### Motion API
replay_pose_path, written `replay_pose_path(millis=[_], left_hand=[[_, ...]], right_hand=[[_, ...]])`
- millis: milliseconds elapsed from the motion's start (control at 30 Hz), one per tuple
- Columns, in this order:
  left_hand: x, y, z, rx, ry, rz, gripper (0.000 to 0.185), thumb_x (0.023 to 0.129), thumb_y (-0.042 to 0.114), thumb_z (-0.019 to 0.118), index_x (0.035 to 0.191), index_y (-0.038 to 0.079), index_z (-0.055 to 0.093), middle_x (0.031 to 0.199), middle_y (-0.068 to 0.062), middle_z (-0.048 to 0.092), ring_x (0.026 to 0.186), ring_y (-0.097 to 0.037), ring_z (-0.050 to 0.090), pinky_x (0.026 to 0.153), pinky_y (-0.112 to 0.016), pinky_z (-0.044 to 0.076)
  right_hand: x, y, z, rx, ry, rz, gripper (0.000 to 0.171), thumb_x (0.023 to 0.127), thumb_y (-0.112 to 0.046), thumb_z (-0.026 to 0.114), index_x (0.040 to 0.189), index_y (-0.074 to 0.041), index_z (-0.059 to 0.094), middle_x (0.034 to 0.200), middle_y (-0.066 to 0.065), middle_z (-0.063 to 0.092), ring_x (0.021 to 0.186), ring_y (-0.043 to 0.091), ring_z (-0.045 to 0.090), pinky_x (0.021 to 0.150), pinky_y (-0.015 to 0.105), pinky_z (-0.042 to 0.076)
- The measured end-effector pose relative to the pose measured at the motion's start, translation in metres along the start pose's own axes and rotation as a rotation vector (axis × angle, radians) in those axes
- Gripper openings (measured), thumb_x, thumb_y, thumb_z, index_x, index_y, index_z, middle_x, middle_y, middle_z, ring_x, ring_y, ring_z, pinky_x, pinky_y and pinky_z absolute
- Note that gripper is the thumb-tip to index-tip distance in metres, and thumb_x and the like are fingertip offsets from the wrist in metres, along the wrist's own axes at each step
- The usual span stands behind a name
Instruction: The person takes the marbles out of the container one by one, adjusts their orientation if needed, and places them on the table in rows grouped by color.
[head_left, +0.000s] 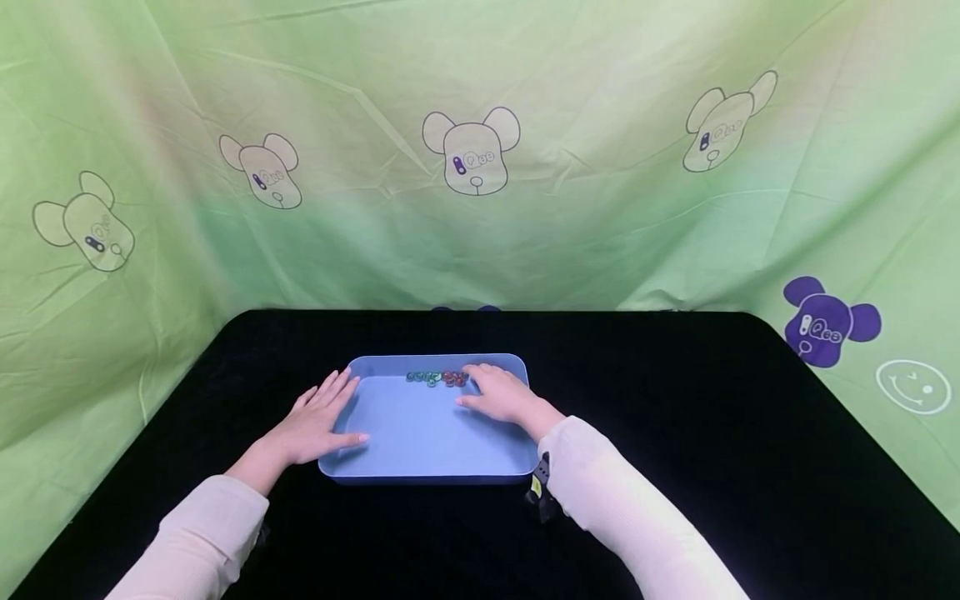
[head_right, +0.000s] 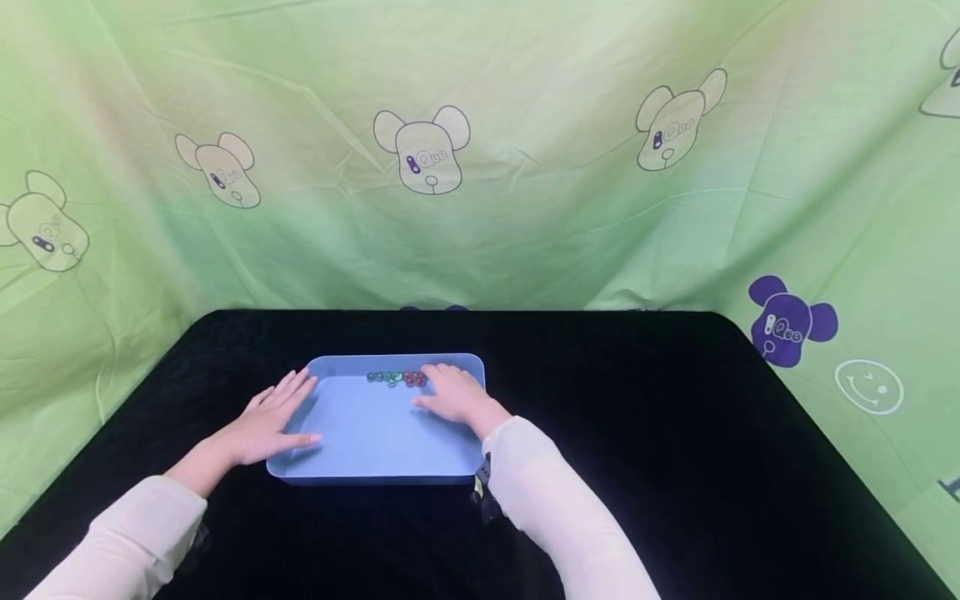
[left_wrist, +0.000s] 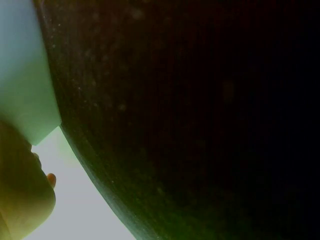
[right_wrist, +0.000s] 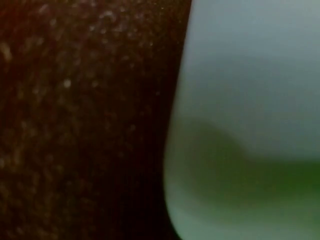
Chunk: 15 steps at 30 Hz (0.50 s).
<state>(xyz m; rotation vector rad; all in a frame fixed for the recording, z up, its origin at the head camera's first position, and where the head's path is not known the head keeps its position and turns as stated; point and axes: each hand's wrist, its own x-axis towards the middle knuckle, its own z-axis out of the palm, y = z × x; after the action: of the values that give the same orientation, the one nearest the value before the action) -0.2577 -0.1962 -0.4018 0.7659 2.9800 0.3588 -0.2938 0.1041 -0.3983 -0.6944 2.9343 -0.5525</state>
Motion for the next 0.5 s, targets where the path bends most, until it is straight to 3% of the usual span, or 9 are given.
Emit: replay_pose_path(millis=[500], left_hand=[[0.0006, -0.0019, 0.0006, -0.003, -0.014, -0.001, 0.091, 0.075, 0.065, 0.043, 0.138, 0.006, 0.015, 0.144, -0.01, 0.005, 0.129, -0.029, 0.003, 0.096, -0.05, 0.009]], right_hand=[[0.0059, 0.0005, 0.0024, -0.008, 0.037, 0.01, 0.046, 0.084, -0.034, 0.053, 0.12, -0.005, 0.049, 0.117, 0.01, 0.051, 0.111, 0.022, 0.044, 0.091, 0.035, 0.032]])
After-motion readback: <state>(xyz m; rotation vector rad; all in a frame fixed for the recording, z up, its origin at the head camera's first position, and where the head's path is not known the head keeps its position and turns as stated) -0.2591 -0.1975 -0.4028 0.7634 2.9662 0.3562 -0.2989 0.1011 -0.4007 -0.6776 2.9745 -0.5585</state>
